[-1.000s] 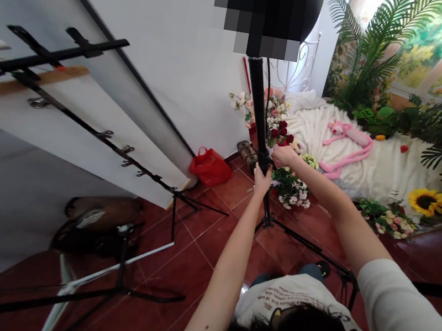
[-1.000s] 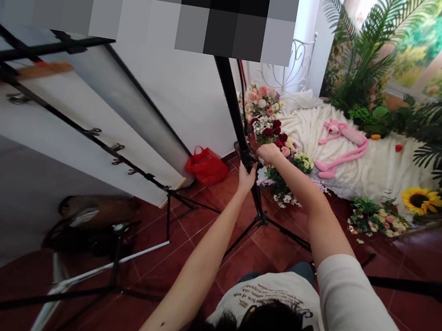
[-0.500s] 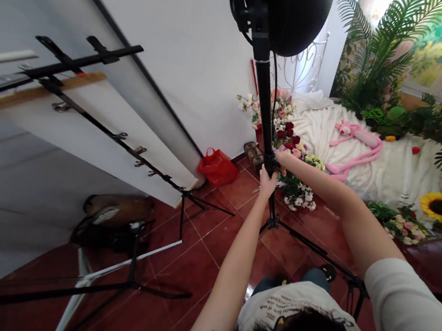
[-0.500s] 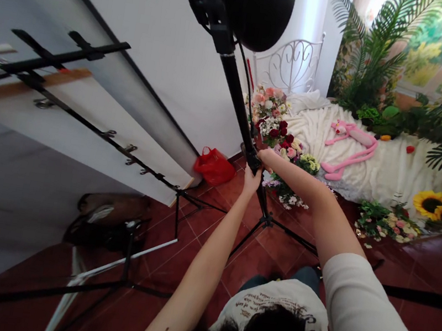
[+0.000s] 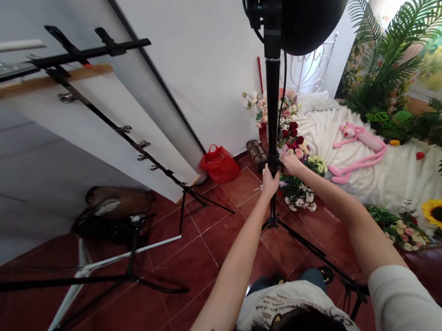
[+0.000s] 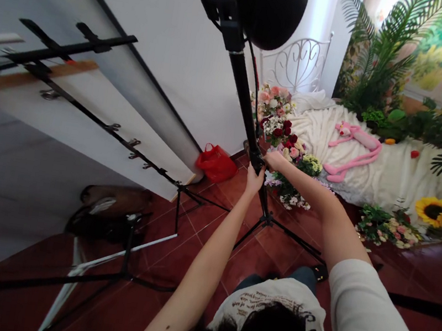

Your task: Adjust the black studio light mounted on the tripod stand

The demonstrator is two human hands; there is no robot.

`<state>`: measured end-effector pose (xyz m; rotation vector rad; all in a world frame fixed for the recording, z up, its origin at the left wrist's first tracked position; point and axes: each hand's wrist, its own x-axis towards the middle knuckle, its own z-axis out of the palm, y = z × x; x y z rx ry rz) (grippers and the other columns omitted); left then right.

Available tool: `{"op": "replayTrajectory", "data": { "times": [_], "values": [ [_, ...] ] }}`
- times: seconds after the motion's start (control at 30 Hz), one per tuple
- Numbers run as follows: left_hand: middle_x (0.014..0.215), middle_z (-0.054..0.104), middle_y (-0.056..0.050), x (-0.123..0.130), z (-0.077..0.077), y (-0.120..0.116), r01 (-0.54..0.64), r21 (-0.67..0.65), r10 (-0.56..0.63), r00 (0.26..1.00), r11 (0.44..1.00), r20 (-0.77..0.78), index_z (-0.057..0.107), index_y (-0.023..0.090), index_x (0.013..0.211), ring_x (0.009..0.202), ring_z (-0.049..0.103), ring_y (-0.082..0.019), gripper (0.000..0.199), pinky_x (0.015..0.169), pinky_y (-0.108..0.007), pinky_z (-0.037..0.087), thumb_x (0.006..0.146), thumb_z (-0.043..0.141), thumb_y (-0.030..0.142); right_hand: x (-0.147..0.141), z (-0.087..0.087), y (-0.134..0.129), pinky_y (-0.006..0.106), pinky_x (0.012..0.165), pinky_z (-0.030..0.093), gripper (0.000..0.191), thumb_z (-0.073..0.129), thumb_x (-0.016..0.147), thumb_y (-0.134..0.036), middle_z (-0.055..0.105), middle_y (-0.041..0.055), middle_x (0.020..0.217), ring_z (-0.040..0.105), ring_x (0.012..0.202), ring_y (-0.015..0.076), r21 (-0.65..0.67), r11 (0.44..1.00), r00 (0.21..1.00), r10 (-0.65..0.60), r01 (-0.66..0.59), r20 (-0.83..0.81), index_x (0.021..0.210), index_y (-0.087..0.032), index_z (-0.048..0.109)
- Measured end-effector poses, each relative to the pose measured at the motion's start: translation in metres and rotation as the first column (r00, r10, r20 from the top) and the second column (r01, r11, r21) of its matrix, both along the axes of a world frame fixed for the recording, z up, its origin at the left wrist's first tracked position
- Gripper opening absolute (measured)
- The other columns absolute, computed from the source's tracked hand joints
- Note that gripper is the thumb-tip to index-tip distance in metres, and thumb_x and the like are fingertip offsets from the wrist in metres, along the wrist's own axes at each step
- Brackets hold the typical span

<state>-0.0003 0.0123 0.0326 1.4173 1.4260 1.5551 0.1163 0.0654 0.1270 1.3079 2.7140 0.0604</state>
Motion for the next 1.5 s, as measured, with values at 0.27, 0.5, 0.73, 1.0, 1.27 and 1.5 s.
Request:
{"op": "replayTrajectory", "data": {
  "times": [0.27, 0.5, 0.73, 1.0, 1.27, 1.5],
  "values": [
    [0.120, 0.066, -0.015, -0.004, -0.003, 0.003, 0.058, 0.020, -0.058, 0.998, 0.998, 0.012, 0.055, 0.019, 0.126, 0.119, 0.063, -0.028, 0.047, 0.108, -0.043, 0.048, 0.086, 0.067, 0.040, 0.012, -0.036, -0.019, 0.030, 0.077, 0.051, 0.038, 0.046, 0.095, -0.014, 0.071, 0.0190, 0.116, 0.072, 0.100, 0.0270, 0.017, 0.996, 0.974, -0.083, 0.089, -0.212, 0.132, -0.008, 0.056],
    [0.118, 0.066, -0.015, -0.003, -0.004, 0.003, 0.055, 0.027, -0.056, 0.998, 0.998, 0.015, 0.056, 0.018, 0.125, 0.119, 0.064, -0.027, 0.046, 0.107, -0.043, 0.048, 0.086, 0.066, 0.041, 0.011, -0.037, -0.016, 0.032, 0.083, 0.052, 0.035, 0.043, 0.096, -0.014, 0.069, 0.0223, 0.119, 0.069, 0.105, 0.0279, 0.015, 0.999, 0.986, -0.032, 0.035, -0.165, 0.128, -0.004, 0.056],
    [0.112, 0.067, -0.013, -0.003, -0.004, 0.002, 0.050, 0.047, -0.050, 0.999, 0.998, -0.011, 0.057, 0.019, 0.119, 0.115, 0.063, -0.027, 0.041, 0.104, -0.044, 0.049, 0.087, 0.065, 0.043, 0.006, -0.063, -0.022, 0.035, 0.093, 0.056, 0.049, 0.033, 0.098, -0.011, 0.048, 0.0235, 0.151, 0.058, 0.127, 0.0274, 0.109, 0.989, 0.973, -0.078, 0.104, -0.219, 0.144, -0.007, 0.047],
    [0.115, 0.065, -0.013, -0.003, -0.006, 0.004, 0.037, 0.015, -0.037, 0.999, 0.999, 0.022, 0.056, 0.019, 0.123, 0.116, 0.063, -0.027, 0.045, 0.107, -0.043, 0.047, 0.085, 0.068, 0.040, 0.022, -0.043, -0.020, 0.044, 0.099, 0.053, 0.043, 0.046, 0.094, -0.016, 0.038, 0.0290, 0.154, 0.053, 0.132, 0.0327, 0.089, 0.994, 0.990, 0.067, -0.057, -0.124, 0.135, -0.002, 0.052],
    [0.111, 0.068, -0.011, -0.003, 0.004, 0.001, 0.066, 0.015, -0.066, 0.998, 0.998, 0.020, 0.056, 0.020, 0.124, 0.112, 0.066, -0.026, 0.043, 0.104, -0.041, 0.049, 0.086, 0.067, 0.036, 0.011, 0.002, -0.002, 0.035, 0.093, 0.053, 0.040, 0.078, 0.073, -0.014, 0.071, 0.0177, 0.119, 0.066, 0.114, 0.0327, -0.033, 0.999, 0.999, -0.018, 0.016, -0.047, 0.112, -0.011, 0.071],
    [0.105, 0.070, -0.010, -0.003, 0.004, -0.001, 0.058, 0.025, -0.058, 0.998, 0.998, -0.003, 0.058, 0.020, 0.117, 0.108, 0.067, -0.024, 0.037, 0.102, -0.041, 0.050, 0.087, 0.066, 0.039, 0.016, -0.044, -0.052, 0.034, 0.097, 0.054, 0.039, 0.048, 0.096, -0.016, 0.063, 0.0186, 0.139, 0.063, 0.124, 0.0256, 0.081, 0.974, 0.915, -0.166, 0.209, -0.369, 0.131, -0.012, 0.064]
  ]
}}
